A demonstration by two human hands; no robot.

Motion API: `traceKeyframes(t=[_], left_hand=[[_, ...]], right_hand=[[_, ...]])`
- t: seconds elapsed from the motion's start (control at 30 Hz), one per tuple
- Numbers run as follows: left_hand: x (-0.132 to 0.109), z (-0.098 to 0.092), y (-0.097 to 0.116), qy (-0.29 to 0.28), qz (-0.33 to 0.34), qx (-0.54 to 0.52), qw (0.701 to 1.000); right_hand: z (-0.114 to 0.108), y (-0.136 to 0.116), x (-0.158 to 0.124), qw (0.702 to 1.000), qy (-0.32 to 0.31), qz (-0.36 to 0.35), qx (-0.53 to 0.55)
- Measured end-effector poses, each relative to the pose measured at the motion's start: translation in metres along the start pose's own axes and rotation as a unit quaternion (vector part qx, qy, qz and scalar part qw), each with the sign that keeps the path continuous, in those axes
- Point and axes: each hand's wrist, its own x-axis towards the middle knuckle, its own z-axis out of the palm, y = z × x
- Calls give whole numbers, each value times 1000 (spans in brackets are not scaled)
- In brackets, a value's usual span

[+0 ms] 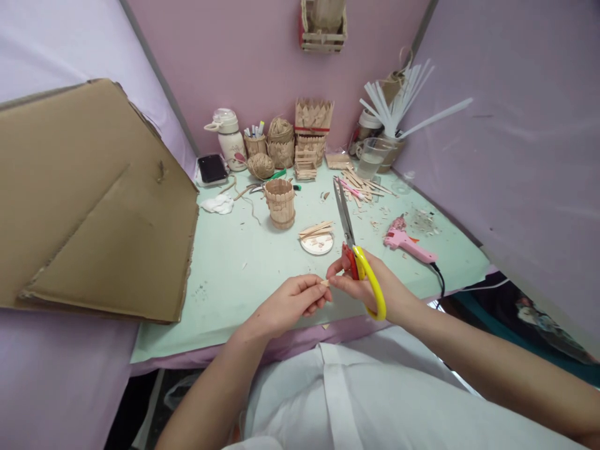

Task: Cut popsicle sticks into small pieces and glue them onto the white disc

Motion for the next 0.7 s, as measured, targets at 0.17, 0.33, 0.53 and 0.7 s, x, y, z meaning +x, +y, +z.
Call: traceKeyframes(t=[0.17, 0.33, 0.53, 0.7], left_hand=[[2, 2, -5, 56, 20, -6, 998], [6, 5, -9, 118, 58, -55, 990], [9, 10, -10, 166, 89, -68, 980], [11, 14, -10, 175, 91, -128, 972]], right_hand=[[3, -1, 1, 999, 21, 15, -19], [1, 10, 2, 999, 27, 27, 17], [3, 11, 1, 999, 17, 24, 46], [4, 8, -1, 998, 6, 35, 50]])
